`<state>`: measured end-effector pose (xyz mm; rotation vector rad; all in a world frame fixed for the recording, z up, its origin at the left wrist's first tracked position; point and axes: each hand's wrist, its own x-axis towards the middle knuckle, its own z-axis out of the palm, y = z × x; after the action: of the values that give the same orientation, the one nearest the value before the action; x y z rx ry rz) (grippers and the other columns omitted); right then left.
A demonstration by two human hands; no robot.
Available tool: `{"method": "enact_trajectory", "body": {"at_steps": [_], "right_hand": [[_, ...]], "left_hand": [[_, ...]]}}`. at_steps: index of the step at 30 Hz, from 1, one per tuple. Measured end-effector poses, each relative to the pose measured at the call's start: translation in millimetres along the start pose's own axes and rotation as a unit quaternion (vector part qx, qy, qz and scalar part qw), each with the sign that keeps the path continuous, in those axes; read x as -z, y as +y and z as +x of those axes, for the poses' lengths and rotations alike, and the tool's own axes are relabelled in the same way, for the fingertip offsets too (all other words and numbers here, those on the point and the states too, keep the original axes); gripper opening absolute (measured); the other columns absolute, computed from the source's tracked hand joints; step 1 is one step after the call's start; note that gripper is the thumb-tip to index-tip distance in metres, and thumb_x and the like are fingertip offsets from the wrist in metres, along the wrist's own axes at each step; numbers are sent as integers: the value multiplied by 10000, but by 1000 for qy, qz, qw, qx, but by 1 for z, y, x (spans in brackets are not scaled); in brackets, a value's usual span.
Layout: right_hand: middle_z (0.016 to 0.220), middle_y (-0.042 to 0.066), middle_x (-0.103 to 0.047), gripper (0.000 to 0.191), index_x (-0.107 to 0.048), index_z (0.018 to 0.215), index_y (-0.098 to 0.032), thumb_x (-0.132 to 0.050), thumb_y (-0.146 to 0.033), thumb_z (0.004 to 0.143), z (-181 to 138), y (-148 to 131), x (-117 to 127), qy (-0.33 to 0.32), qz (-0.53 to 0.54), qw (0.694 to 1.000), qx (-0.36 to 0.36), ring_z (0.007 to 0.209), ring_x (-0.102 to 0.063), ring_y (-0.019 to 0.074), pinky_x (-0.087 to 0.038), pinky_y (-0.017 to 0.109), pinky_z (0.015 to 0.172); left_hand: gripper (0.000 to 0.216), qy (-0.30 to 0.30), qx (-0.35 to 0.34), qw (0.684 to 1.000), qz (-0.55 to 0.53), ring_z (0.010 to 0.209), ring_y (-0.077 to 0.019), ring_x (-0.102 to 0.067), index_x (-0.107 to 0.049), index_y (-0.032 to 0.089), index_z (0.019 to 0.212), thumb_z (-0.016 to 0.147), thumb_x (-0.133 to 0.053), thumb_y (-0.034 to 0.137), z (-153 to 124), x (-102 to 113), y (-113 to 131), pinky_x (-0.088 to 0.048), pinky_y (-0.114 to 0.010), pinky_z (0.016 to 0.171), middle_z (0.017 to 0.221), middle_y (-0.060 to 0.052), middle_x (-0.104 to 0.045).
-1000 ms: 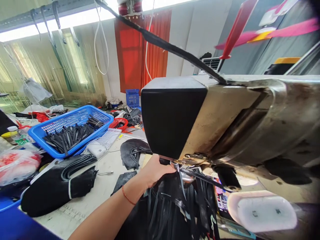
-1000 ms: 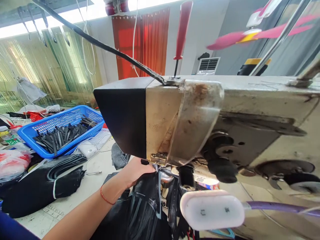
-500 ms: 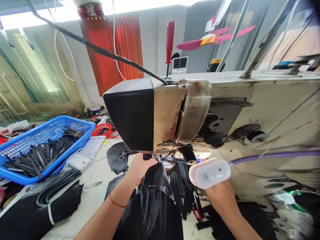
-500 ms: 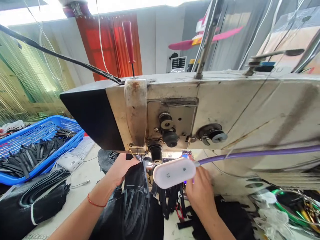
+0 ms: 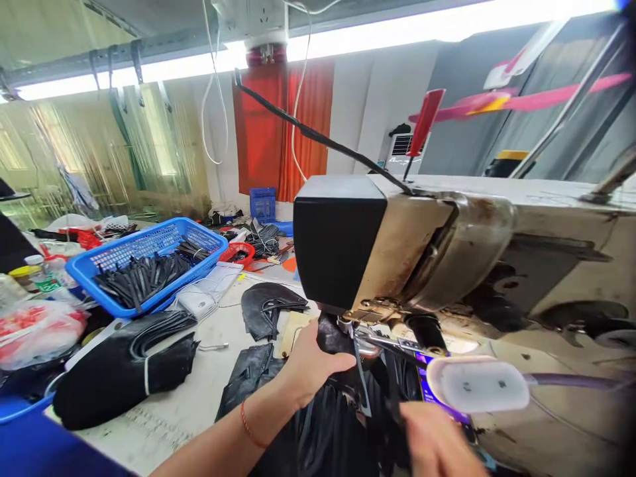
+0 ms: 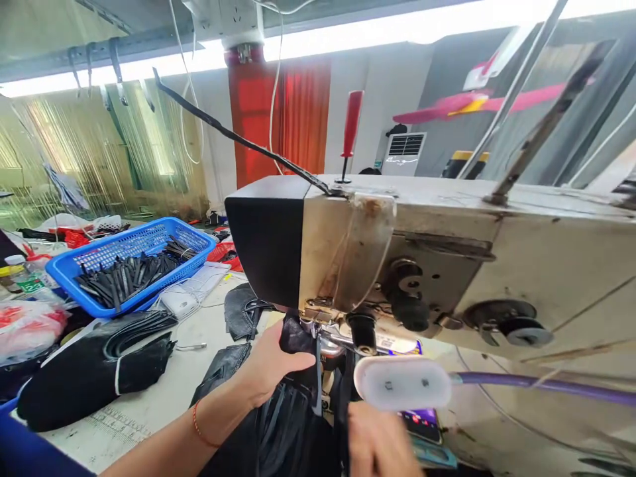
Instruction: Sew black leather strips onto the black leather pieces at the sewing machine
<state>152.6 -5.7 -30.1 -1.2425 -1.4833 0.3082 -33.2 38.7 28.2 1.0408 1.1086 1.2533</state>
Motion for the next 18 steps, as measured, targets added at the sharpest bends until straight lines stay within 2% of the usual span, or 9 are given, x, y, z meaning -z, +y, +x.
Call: {"method": "enact_trajectory", "body": {"at_steps": [1,2,3,5,6,8,14,18], "right_hand": [[596,77,-622,480,-716,664,-206,-540,-608,858,-9,-9,-10,-88,93,987,-98,524,-568,193,-472,314,509],[549,66,-596,599,-696,654,-186,-445,-681,879,-15,-19,-20,-140,175,950,-219,423,-486,154,-396,279,406],[586,68,-616,626,-683,698,-170,-443,-728,852,-17,-30,-29,-151,261,904,-303,411,-465,138,-358,254,370],[567,34,-598,526,-657,744,-160,-652,-686,746,-14,-49,-41,-124,341,856,-368,433,-468,122,-327,211,364],[553,19,-588,502,-640,743,-157,-737,-646,686,-11,-56,-43,-105,358,846,-380,441,-469,114,-324,196,368],[509,-2,-563,504,-607,702,-154,-821,-599,606,-4,-63,-44,-78,357,846,-387,423,-444,92,-304,175,364],[521,16,-607,524,-609,692,-145,-849,-590,551,-1,-63,-46,-49,322,866,-380,408,-444,74,-315,155,361],[521,21,-610,508,-605,663,-155,-840,-592,554,2,-58,-53,-59,312,871,-375,399,-457,90,-331,177,350]], "left_hand": [[461,-2,-5,1000,8,856,-220,-661,-670,145,1002,554,-758,79,-1,0,0,-512,-329,802,952,-64,-739],[455,-4,-7,1000,14,845,-218,-657,-667,143,997,555,-756,81,-2,1,0,-512,-325,790,937,-62,-736],[451,-5,-8,1000,16,838,-215,-653,-663,142,994,556,-752,81,-3,1,0,-511,-321,783,927,-59,-733],[465,-13,-10,1000,8,846,-211,-647,-653,143,1013,562,-738,75,-5,1,2,-507,-315,782,936,-56,-727],[475,-19,-9,1000,0,855,-210,-646,-648,145,1028,566,-731,71,-5,1,2,-505,-311,785,948,-55,-725],[485,-32,-7,999,-12,870,-207,-644,-646,147,1043,571,-724,66,-5,1,4,-501,-304,791,962,-53,-722],[405,-12,-7,1000,5,843,-186,-623,-663,145,981,585,-722,85,4,2,2,-493,-290,778,930,-49,-715],[300,-40,49,998,0,677,-142,-591,-662,143,902,605,-699,122,10,5,1,-472,-246,596,797,-24,-682]]}}
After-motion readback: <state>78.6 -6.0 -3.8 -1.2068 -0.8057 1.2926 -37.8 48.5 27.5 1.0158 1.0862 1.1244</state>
